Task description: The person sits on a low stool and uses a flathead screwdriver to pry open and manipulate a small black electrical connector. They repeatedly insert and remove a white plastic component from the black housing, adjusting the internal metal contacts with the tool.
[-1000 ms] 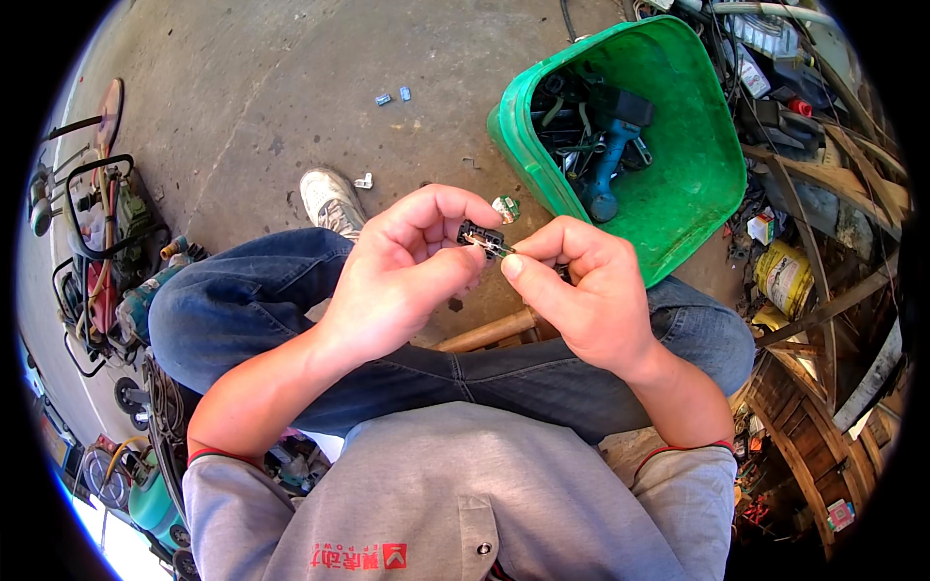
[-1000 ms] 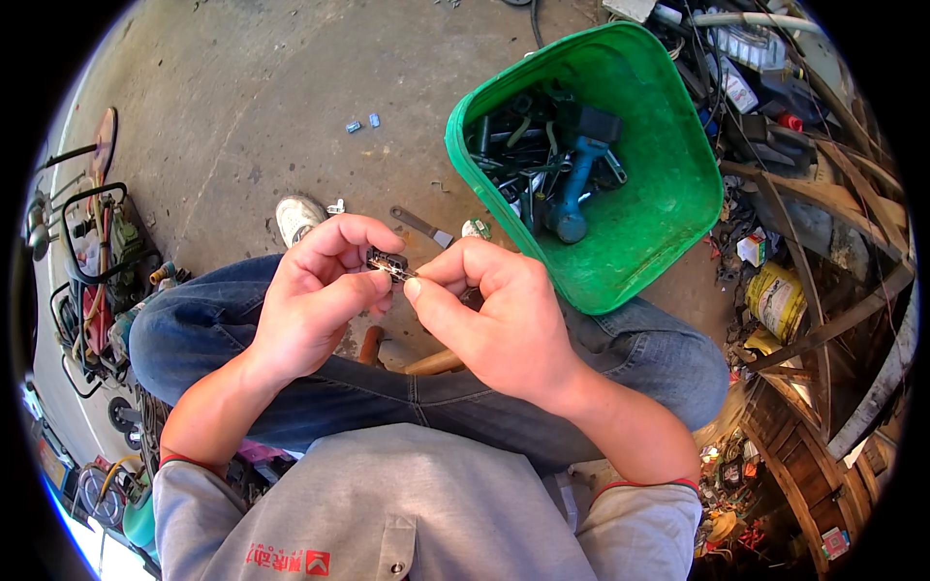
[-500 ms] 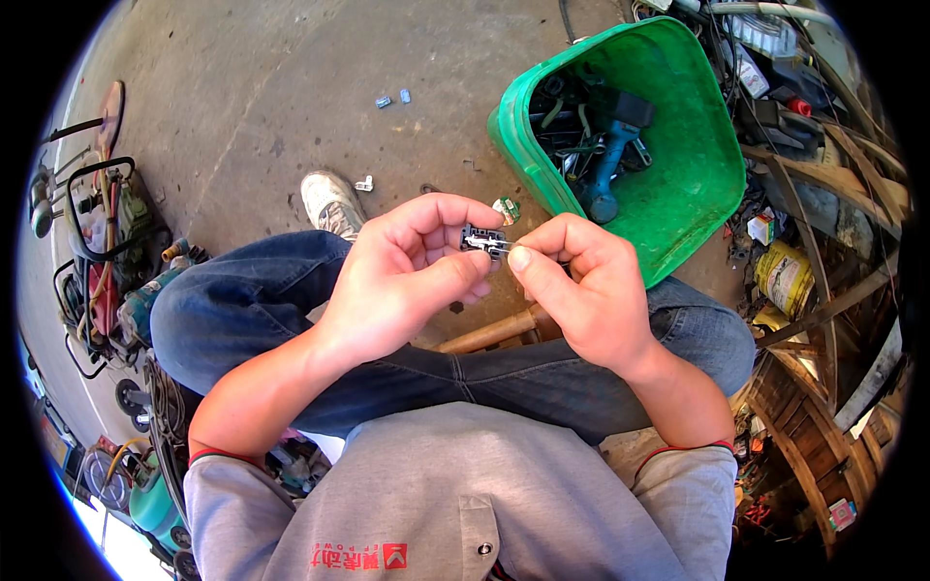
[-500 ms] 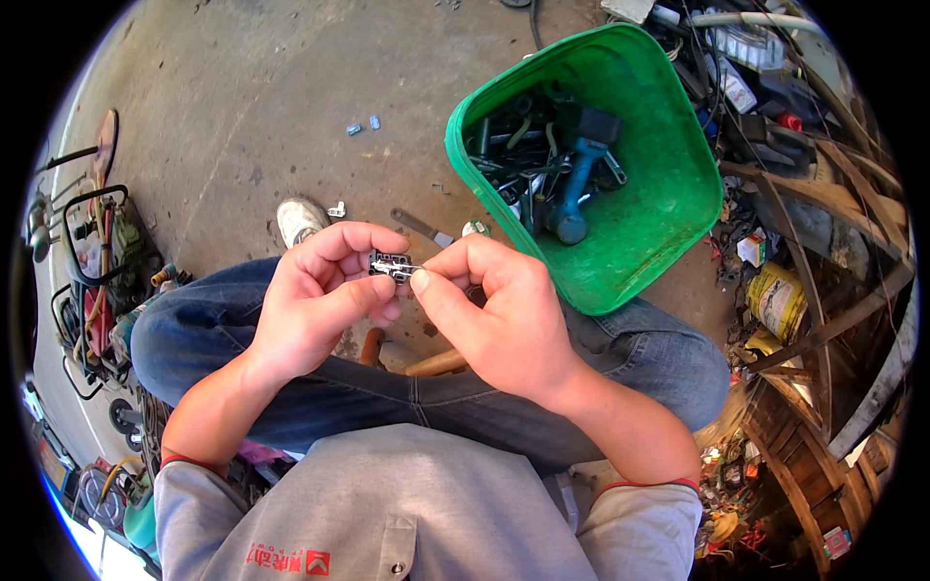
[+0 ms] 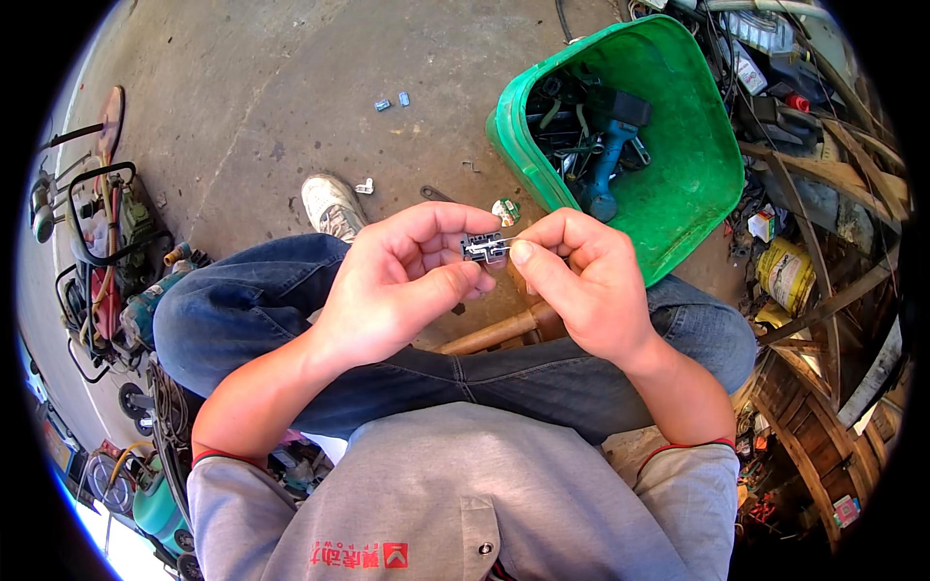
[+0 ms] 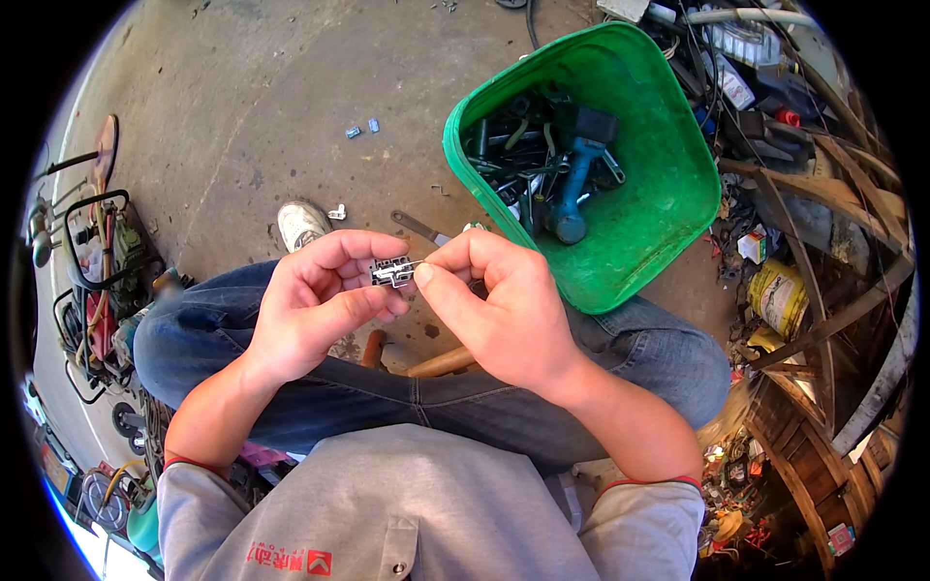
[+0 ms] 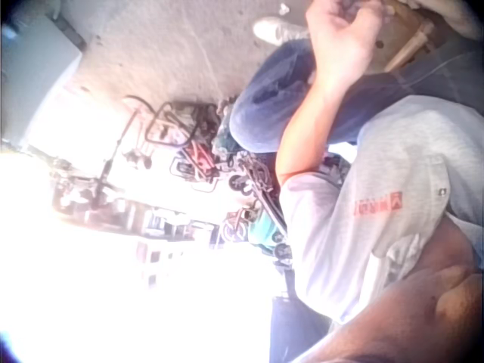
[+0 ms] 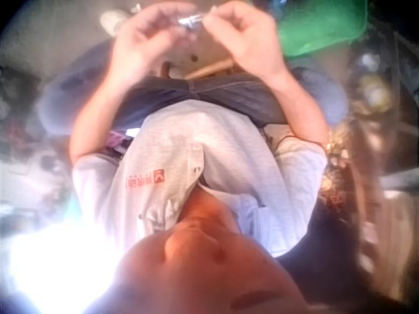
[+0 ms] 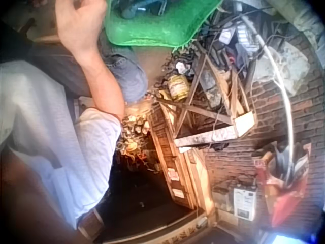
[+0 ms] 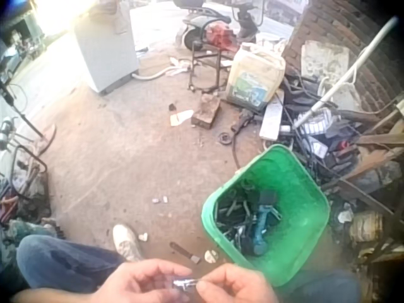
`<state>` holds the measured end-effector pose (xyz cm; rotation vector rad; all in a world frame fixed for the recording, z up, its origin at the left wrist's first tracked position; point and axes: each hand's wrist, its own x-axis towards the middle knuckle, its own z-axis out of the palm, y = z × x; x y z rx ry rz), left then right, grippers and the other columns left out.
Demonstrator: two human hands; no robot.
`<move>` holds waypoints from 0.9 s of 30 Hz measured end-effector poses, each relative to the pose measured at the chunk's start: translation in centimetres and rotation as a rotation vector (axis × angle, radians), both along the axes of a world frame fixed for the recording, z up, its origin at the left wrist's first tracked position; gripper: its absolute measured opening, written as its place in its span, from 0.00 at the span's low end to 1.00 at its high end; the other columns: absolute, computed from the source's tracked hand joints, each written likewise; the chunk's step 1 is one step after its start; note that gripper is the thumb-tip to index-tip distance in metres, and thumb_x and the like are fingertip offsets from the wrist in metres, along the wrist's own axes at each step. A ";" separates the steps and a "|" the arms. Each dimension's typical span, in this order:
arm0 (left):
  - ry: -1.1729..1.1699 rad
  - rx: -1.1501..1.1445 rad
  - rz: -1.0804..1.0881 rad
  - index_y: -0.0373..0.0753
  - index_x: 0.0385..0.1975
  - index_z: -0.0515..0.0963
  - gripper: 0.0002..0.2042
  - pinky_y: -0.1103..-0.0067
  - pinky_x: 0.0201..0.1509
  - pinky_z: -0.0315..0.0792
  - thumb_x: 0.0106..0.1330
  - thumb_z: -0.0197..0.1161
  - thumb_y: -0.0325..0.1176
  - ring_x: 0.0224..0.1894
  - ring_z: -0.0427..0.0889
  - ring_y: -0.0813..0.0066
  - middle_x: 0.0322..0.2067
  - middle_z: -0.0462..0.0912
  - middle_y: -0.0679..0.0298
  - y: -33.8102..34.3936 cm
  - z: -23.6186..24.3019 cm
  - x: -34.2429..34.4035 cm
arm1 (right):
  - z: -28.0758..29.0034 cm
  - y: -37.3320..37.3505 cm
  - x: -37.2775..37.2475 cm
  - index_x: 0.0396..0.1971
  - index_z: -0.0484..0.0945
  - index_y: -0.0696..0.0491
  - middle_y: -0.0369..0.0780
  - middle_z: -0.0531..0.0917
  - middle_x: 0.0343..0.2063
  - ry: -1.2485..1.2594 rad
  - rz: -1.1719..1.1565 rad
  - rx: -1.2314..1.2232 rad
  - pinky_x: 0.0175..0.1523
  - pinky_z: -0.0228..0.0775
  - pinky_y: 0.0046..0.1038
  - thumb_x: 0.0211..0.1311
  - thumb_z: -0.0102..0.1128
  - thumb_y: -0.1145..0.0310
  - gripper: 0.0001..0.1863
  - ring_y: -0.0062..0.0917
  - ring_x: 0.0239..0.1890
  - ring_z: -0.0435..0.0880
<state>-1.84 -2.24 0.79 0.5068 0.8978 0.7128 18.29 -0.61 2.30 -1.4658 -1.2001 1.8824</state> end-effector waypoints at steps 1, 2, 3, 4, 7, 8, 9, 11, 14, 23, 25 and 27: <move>0.001 0.001 0.011 0.31 0.51 0.70 0.16 0.81 0.44 0.75 0.63 0.57 0.22 0.39 0.81 0.77 0.38 0.80 0.60 -0.1 0.1 0.0 | 0.0 0.0 -0.1 0.30 0.75 0.59 0.31 0.76 0.23 0.023 -0.019 0.000 0.28 0.61 0.15 0.63 0.57 0.73 0.05 0.08 0.25 0.70; -0.001 -0.020 0.021 0.31 0.50 0.71 0.15 0.81 0.44 0.75 0.63 0.58 0.23 0.38 0.81 0.77 0.37 0.81 0.60 0.0 0.0 -0.1 | -0.1 -0.1 -0.2 0.31 0.75 0.59 0.31 0.76 0.23 0.047 -0.040 -0.001 0.28 0.61 0.15 0.63 0.56 0.73 0.05 0.08 0.25 0.70; -0.002 -0.042 0.031 0.31 0.49 0.71 0.14 0.81 0.43 0.76 0.64 0.58 0.23 0.38 0.81 0.76 0.37 0.81 0.60 0.3 -0.1 -0.4 | -0.1 -0.1 -0.3 0.32 0.75 0.59 0.30 0.76 0.23 0.071 -0.061 -0.003 0.28 0.61 0.15 0.63 0.56 0.72 0.05 0.08 0.25 0.69; -0.002 -0.064 0.043 0.31 0.49 0.72 0.14 0.81 0.43 0.76 0.64 0.58 0.23 0.37 0.82 0.76 0.36 0.81 0.60 0.4 -0.1 -0.7 | -0.2 -0.1 -0.3 0.32 0.75 0.59 0.30 0.76 0.23 0.084 -0.084 -0.040 0.29 0.61 0.14 0.64 0.55 0.70 0.07 0.08 0.25 0.69; 0.107 0.008 0.215 0.31 0.48 0.73 0.12 0.82 0.41 0.76 0.65 0.57 0.25 0.35 0.82 0.76 0.38 0.82 0.56 1.0 -0.1 -2.4 | -1.4 -0.6 -0.4 0.34 0.74 0.59 0.31 0.74 0.22 0.088 -0.115 -0.194 0.27 0.60 0.15 0.67 0.52 0.67 0.10 0.10 0.22 0.68; 0.159 0.044 0.288 0.31 0.48 0.72 0.12 0.82 0.41 0.76 0.65 0.56 0.24 0.36 0.82 0.75 0.39 0.81 0.54 1.2 0.2 -3.2 | -3.0 -1.6 -0.6 0.36 0.74 0.59 0.32 0.73 0.22 0.060 -0.101 -0.277 0.26 0.59 0.15 0.68 0.50 0.66 0.11 0.11 0.21 0.66; 0.143 0.078 0.370 0.30 0.49 0.72 0.13 0.83 0.41 0.75 0.66 0.55 0.24 0.36 0.80 0.76 0.38 0.81 0.55 1.2 0.5 -3.9 | -5.0 -2.5 -0.9 0.37 0.74 0.59 0.32 0.72 0.21 0.037 -0.081 -0.360 0.24 0.58 0.16 0.69 0.48 0.65 0.12 0.12 0.19 0.64; 0.133 0.156 0.471 0.30 0.49 0.72 0.13 0.84 0.41 0.73 0.66 0.55 0.24 0.36 0.78 0.77 0.39 0.80 0.57 1.4 1.1 -5.1 | -11.0 -4.7 -1.3 0.39 0.74 0.59 0.33 0.74 0.23 -0.024 -0.002 -0.414 0.23 0.58 0.17 0.66 0.48 0.69 0.10 0.13 0.18 0.65; 0.124 0.179 0.489 0.30 0.49 0.72 0.13 0.84 0.41 0.72 0.66 0.54 0.23 0.36 0.76 0.77 0.41 0.79 0.59 1.3 1.2 -5.5 | -21.8 -4.8 -2.0 0.37 0.76 0.59 0.41 0.80 0.25 -0.404 0.024 -0.271 0.31 0.68 0.27 0.60 0.49 0.71 0.10 0.27 0.26 0.76; 0.100 -0.027 0.374 0.31 0.50 0.71 0.16 0.86 0.43 0.72 0.63 0.59 0.19 0.37 0.76 0.84 0.37 0.78 0.66 0.5 1.5 -4.3 | -35.6 -0.9 -3.6 0.32 0.77 0.59 0.50 0.82 0.33 -0.983 -0.114 0.078 0.45 0.72 0.39 0.51 0.66 0.66 0.13 0.44 0.39 0.81; 0.090 -0.038 0.386 0.31 0.52 0.68 0.17 0.82 0.47 0.74 0.62 0.58 0.19 0.41 0.77 0.80 0.41 0.75 0.63 0.5 1.1 -4.3 | -35.8 -0.8 -3.8 0.31 0.76 0.57 0.49 0.81 0.32 -0.979 -0.058 0.029 0.45 0.72 0.40 0.52 0.63 0.68 0.10 0.44 0.38 0.80; 0.065 -0.065 0.405 0.31 0.49 0.68 0.15 0.80 0.50 0.75 0.62 0.58 0.19 0.42 0.79 0.77 0.41 0.75 0.62 0.8 1.0 -3.8 | -36.5 -0.6 -3.2 0.30 0.76 0.57 0.49 0.80 0.31 -1.023 0.010 0.027 0.45 0.71 0.41 0.53 0.62 0.68 0.08 0.45 0.38 0.80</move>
